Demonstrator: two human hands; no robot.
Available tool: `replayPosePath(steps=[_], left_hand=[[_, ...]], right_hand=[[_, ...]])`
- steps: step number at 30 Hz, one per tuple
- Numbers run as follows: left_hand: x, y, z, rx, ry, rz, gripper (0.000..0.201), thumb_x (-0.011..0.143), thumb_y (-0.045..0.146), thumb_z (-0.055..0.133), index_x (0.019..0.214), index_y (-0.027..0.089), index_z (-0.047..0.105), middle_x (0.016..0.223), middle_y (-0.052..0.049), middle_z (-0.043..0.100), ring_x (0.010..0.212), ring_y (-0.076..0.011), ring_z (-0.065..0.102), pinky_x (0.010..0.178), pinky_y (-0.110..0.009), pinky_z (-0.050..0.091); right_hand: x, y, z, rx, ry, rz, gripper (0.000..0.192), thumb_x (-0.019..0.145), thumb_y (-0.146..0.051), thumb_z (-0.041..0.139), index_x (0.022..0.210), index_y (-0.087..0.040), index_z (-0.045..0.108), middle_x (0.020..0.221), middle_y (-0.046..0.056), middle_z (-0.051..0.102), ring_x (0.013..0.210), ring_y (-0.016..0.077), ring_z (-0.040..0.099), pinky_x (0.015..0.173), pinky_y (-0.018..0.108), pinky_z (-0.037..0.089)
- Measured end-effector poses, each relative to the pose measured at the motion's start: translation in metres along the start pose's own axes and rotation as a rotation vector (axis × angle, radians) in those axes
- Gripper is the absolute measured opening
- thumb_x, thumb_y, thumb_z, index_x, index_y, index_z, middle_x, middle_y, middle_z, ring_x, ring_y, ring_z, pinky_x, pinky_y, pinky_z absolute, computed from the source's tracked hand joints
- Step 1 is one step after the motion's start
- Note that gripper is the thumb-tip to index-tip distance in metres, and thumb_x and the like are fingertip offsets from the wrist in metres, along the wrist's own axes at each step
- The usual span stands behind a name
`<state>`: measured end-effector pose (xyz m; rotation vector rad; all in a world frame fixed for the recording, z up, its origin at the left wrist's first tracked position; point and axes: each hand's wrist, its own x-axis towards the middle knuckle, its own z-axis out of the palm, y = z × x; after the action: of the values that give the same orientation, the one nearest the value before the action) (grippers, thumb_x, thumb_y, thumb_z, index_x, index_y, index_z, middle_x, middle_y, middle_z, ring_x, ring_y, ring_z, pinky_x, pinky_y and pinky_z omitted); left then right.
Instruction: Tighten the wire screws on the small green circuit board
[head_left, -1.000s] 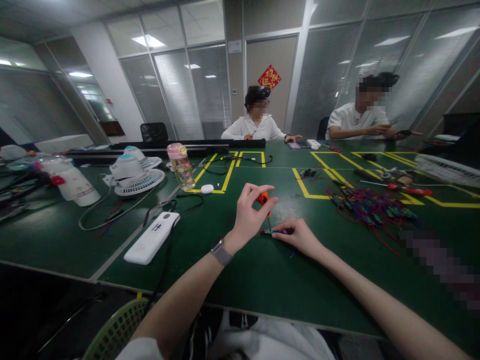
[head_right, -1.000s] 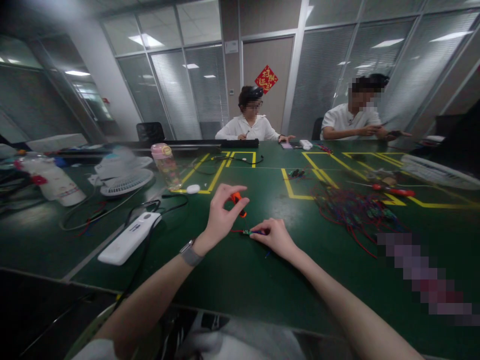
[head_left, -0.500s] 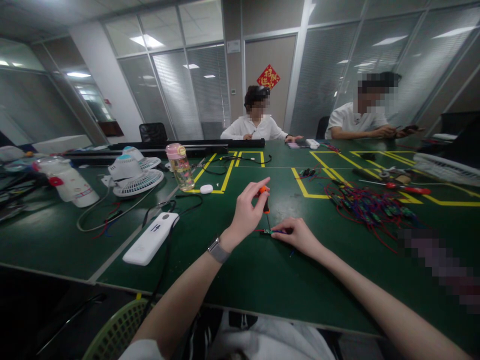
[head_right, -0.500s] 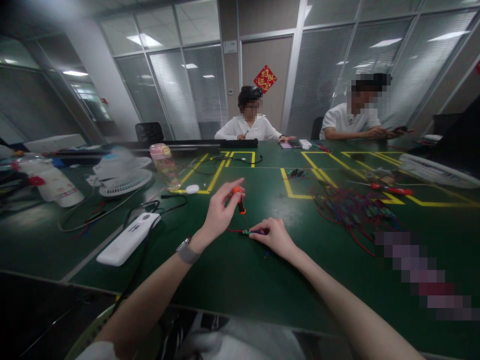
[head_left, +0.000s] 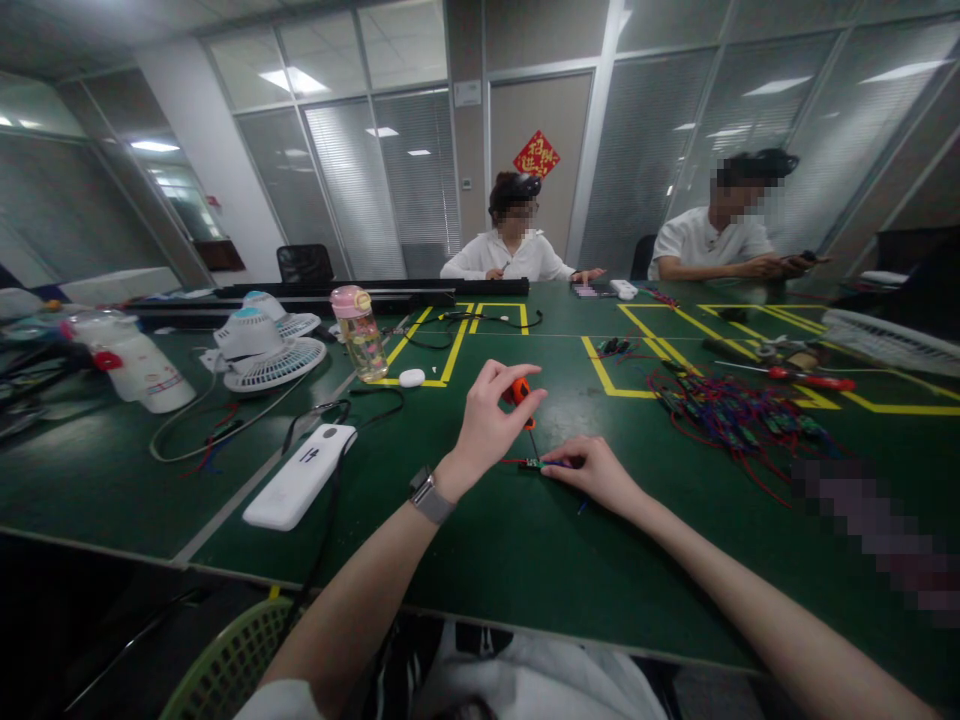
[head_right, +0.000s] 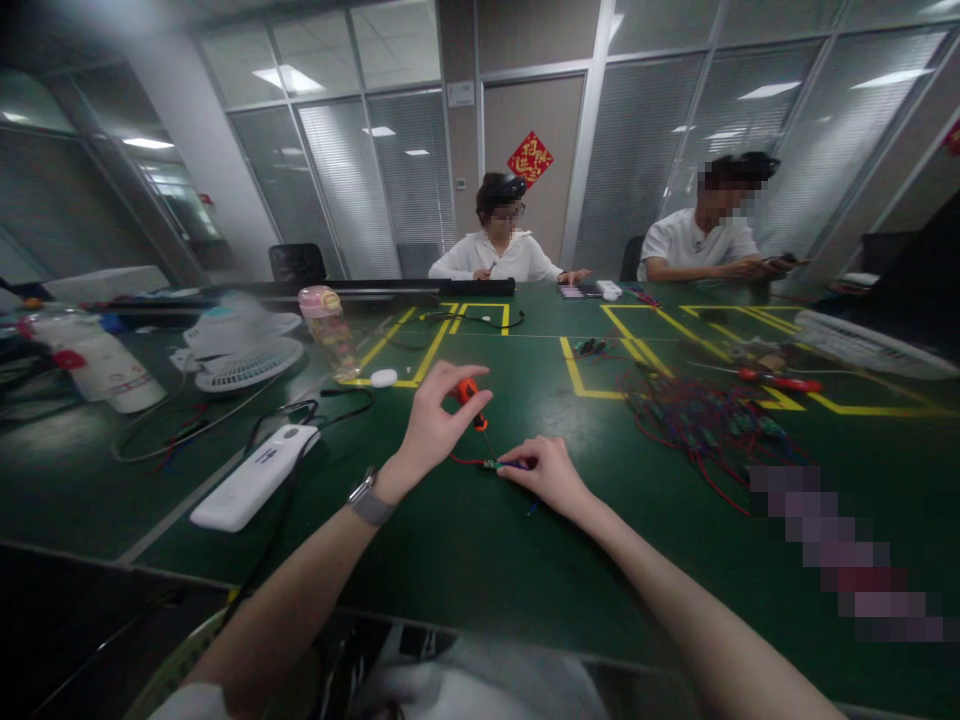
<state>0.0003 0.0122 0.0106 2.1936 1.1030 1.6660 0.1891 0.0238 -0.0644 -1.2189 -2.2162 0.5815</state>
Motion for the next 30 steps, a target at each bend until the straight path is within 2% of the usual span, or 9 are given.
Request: replayPosePath(steps=[2, 4, 8, 9, 14, 19, 23, 25, 30], left_hand=[[0.0000, -0.0017, 0.0003, -0.071, -0.057, -0.007, 0.035, 0.090, 0.016, 0.052, 0.124, 0.024, 0.055, 0.098, -0.003, 0.055, 0.084, -0.0137, 0.056, 0.076, -0.027, 0.049], [0.0002, -0.0026, 0.0008, -0.090, -0.077, -0.016, 0.040, 0.091, 0.011, 0.048, 0.128, 0.023, 0.051, 0.099, -0.004, 0.056, 0.084, -0.0134, 0.057, 0.076, -0.027, 0.049], [0.0002, -0.0002, 0.0005, 0.053, 0.000, 0.015, 0.023, 0.083, 0.018, 0.065, 0.106, 0.021, 0.062, 0.087, -0.001, 0.055, 0.076, -0.0147, 0.053, 0.072, -0.028, 0.047], [-0.0001, 0.0009, 0.0003, 0.061, -0.001, 0.023, 0.024, 0.083, 0.020, 0.066, 0.106, 0.021, 0.062, 0.087, -0.001, 0.054, 0.077, -0.0150, 0.053, 0.072, -0.028, 0.047], [-0.0025, 0.0039, 0.0021, -0.001, -0.073, 0.022, 0.040, 0.090, 0.012, 0.050, 0.130, 0.020, 0.049, 0.100, -0.005, 0.052, 0.086, -0.0153, 0.053, 0.080, -0.030, 0.048], [-0.0040, 0.0046, 0.0042, 0.076, -0.008, 0.021, 0.029, 0.083, 0.023, 0.066, 0.112, 0.021, 0.061, 0.087, -0.001, 0.050, 0.075, -0.0143, 0.050, 0.072, -0.028, 0.047], [-0.0042, 0.0050, 0.0050, -0.039, -0.079, 0.040, 0.034, 0.093, 0.020, 0.050, 0.126, 0.022, 0.053, 0.104, -0.006, 0.053, 0.088, -0.0155, 0.055, 0.080, -0.029, 0.049], [-0.0038, 0.0046, 0.0064, -0.078, -0.101, 0.034, 0.036, 0.095, 0.018, 0.045, 0.130, 0.022, 0.049, 0.105, -0.006, 0.055, 0.087, -0.0145, 0.056, 0.080, -0.028, 0.049], [-0.0024, 0.0063, 0.0101, 0.027, -0.021, 0.046, 0.026, 0.085, 0.026, 0.066, 0.110, 0.021, 0.063, 0.087, -0.001, 0.054, 0.076, -0.0136, 0.053, 0.072, -0.026, 0.048]], right_hand=[[0.0002, -0.0001, 0.0000, -0.006, -0.003, 0.005, 0.017, 0.078, -0.033, 0.069, 0.088, -0.023, 0.079, 0.066, 0.003, 0.067, 0.066, 0.0181, 0.055, 0.063, 0.028, 0.038], [0.0004, 0.0004, 0.0001, -0.005, -0.001, 0.008, 0.017, 0.077, -0.033, 0.069, 0.087, -0.023, 0.079, 0.066, 0.003, 0.067, 0.066, 0.0182, 0.055, 0.064, 0.028, 0.038], [0.0006, 0.0021, 0.0010, 0.004, 0.008, 0.001, 0.016, 0.076, -0.034, 0.070, 0.086, -0.024, 0.079, 0.066, 0.003, 0.067, 0.067, 0.0182, 0.055, 0.064, 0.028, 0.038], [0.0006, 0.0022, 0.0011, 0.005, 0.008, 0.001, 0.016, 0.076, -0.034, 0.070, 0.086, -0.024, 0.079, 0.066, 0.003, 0.067, 0.067, 0.0182, 0.055, 0.064, 0.028, 0.038], [0.0001, 0.0009, 0.0004, 0.003, 0.011, 0.004, 0.017, 0.077, -0.033, 0.070, 0.088, -0.023, 0.079, 0.066, 0.003, 0.067, 0.067, 0.0183, 0.055, 0.064, 0.028, 0.038], [-0.0001, -0.0002, -0.0004, -0.003, 0.002, 0.002, 0.018, 0.078, -0.034, 0.069, 0.089, -0.024, 0.078, 0.066, 0.003, 0.066, 0.067, 0.0180, 0.055, 0.064, 0.028, 0.038], [0.0003, 0.0002, 0.0004, -0.006, 0.013, 0.001, 0.017, 0.077, -0.033, 0.070, 0.087, -0.023, 0.079, 0.066, 0.003, 0.067, 0.066, 0.0179, 0.055, 0.064, 0.028, 0.038], [0.0004, 0.0001, 0.0007, -0.007, 0.015, -0.001, 0.016, 0.077, -0.032, 0.071, 0.087, -0.022, 0.079, 0.065, 0.003, 0.067, 0.066, 0.0179, 0.055, 0.064, 0.028, 0.038], [0.0003, 0.0003, 0.0013, -0.006, 0.029, -0.010, 0.015, 0.077, -0.031, 0.071, 0.086, -0.022, 0.079, 0.064, 0.003, 0.066, 0.064, 0.0174, 0.055, 0.063, 0.028, 0.039]])
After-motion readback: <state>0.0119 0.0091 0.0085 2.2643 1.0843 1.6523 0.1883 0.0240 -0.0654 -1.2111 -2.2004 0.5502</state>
